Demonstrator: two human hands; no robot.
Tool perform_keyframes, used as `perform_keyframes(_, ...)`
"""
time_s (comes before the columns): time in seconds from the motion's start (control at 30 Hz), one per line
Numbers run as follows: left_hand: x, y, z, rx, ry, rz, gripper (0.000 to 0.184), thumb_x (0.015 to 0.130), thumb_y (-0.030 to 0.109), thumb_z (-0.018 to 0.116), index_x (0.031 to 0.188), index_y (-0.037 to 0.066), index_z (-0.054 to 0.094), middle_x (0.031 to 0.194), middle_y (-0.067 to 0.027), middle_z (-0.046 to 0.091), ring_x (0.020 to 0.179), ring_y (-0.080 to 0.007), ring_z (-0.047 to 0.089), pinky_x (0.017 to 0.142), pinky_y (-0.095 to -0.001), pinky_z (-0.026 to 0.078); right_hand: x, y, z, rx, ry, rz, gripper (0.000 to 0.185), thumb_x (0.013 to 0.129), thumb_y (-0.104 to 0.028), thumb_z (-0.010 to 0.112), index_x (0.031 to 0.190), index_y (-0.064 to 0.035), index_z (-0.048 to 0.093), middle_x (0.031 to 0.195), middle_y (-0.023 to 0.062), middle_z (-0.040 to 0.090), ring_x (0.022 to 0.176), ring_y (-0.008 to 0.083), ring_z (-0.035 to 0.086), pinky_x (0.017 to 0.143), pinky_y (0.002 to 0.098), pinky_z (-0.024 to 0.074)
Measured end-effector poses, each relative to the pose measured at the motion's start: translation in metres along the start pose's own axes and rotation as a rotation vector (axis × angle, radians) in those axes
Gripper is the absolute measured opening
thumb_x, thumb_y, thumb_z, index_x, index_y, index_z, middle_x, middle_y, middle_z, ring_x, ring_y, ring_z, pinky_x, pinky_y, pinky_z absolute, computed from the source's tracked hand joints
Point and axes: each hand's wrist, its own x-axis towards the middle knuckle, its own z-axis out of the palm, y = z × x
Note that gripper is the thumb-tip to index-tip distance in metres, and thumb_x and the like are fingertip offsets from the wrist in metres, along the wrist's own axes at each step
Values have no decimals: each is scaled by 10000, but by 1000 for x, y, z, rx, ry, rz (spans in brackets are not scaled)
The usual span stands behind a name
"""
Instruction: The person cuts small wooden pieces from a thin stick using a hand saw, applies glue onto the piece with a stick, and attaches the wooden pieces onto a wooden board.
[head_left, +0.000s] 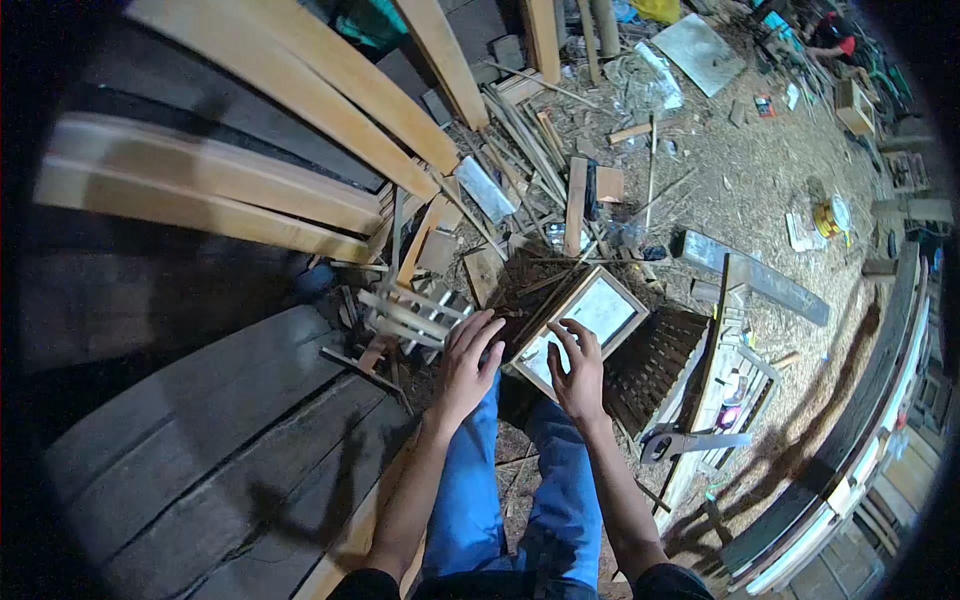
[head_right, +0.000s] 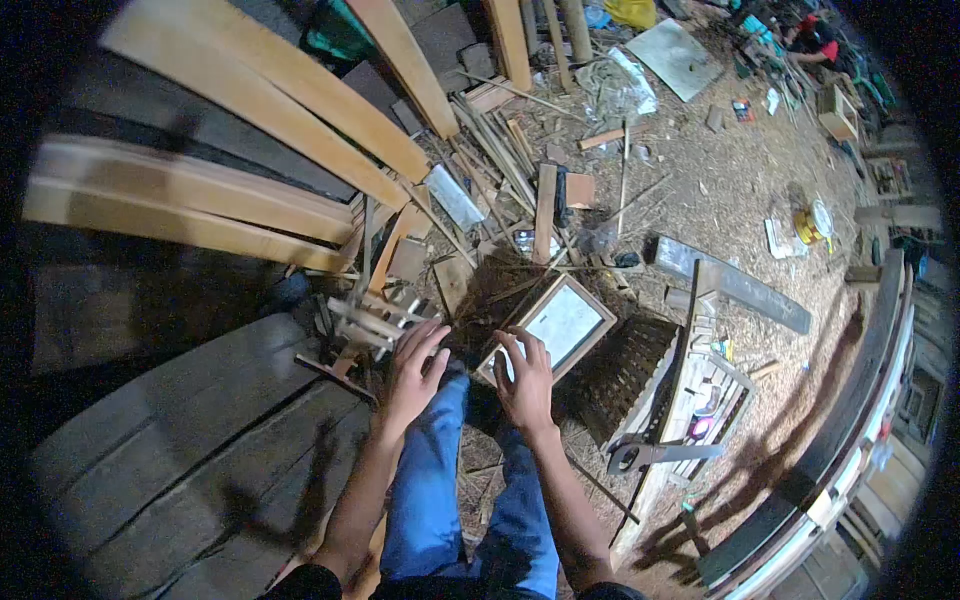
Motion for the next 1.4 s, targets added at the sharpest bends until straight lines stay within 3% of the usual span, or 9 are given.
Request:
perform_keyframes(0.27, -27, -123, 55, 46, 34, -74, 365, 1006, 150, 644, 1359, 60, 629, 1411, -188, 603, 1341, -386, 537, 1148, -498, 397, -2, 43, 110, 128, -15, 65, 378, 951, -45, 658, 1328, -52, 638, 1299, 201, 619, 1198, 406, 603, 1024, 466, 502)
perform_keyframes(0.43, -9, -246, 118, 75, 53, -110, 355, 1001, 146, 633, 1348, 70, 638, 1451, -190, 569, 1408, -381, 478, 1181, -518, 357, 31, 109, 247, 97, 44, 45, 404, 960, -51, 634, 1362, -36, 601, 1296, 209, 615, 1175, 419, 612, 1007, 450, 510)
perform_keyframes(0.6, 31, -375, 187, 284, 22, -45, 446, 979, 126, 644, 1419, 66, 602, 1619, -182, 425, 1530, -381, 325, 1261, -555, 234, 105, 193, 393, -3, 68, 41, 453, 966, -104, 631, 1412, -46, 578, 1351, 218, 602, 1241, 415, 559, 1077, 486, 464)
perform_keyframes(0.93, 104, -520, 255, 353, 69, 124, 458, 977, 117, 632, 1429, 63, 581, 1622, -202, 413, 1538, -390, 308, 1250, -547, 234, 210, 284, 557, -256, 107, 189, 527, 935, -91, 635, 1451, -77, 527, 1392, 216, 567, 1306, 414, 524, 1078, 517, 420)
perform_keyframes(1.1, 99, -504, 252, 350, 52, 118, 487, 974, 107, 630, 1456, 78, 563, 1643, -200, 379, 1539, -394, 295, 1255, -555, 224, 205, 278, 547, -230, 72, 170, 321, 948, -110, 596, 1268, -83, 621, 1297, 187, 605, 1289, 383, 512, 1054, 536, 388)
perform_keyframes(1.17, 91, -472, 233, 327, 124, 48, 509, 973, 109, 629, 1474, 76, 545, 1658, -198, 351, 1540, -409, 287, 1260, -555, 213, 189, 253, 522, -244, 192, 113, 237, 996, -146, 566, 1211, -79, 641, 1239, 214, 636, 1204, 416, 585, 974, 545, 452)
perform_keyframes(1.23, 84, -429, 201, 330, 84, 59, 520, 1011, 143, 599, 1519, 81, 510, 1687, -197, 303, 1546, -431, 270, 1260, -551, 213, 166, 203, 465, 120, 58, 337, 208, 1055, -219, 531, 1166, -80, 640, 1068, 250, 691, 1010, 472, 662, 832, 570, 510)
perform_keyframes(1.3, 79, -373, 166, 141, 68, 67, 506, 1040, 174, 567, 1530, 74, 491, 1705, -223, 247, 1566, -422, 239, 1249, -561, 239, 137, 152, 404, 131, 149, 345, 283, 1097, -305, 516, 1078, -47, 629, 806, 264, 649, 762, 502, 635, 638, 549, 468)
perform_keyframes(1.4, 58, -267, 103, 141, 43, 81, 509, 1096, 306, 478, 1575, 135, 488, 1725, -206, 219, 1578, -428, 217, 1263, -553, 208, 94, 63, 275, 154, 55, 397, 316, 1090, -354, 528, 1028, -67, 647, 824, 262, 674, 779, 492, 654, 659, 557, 493)
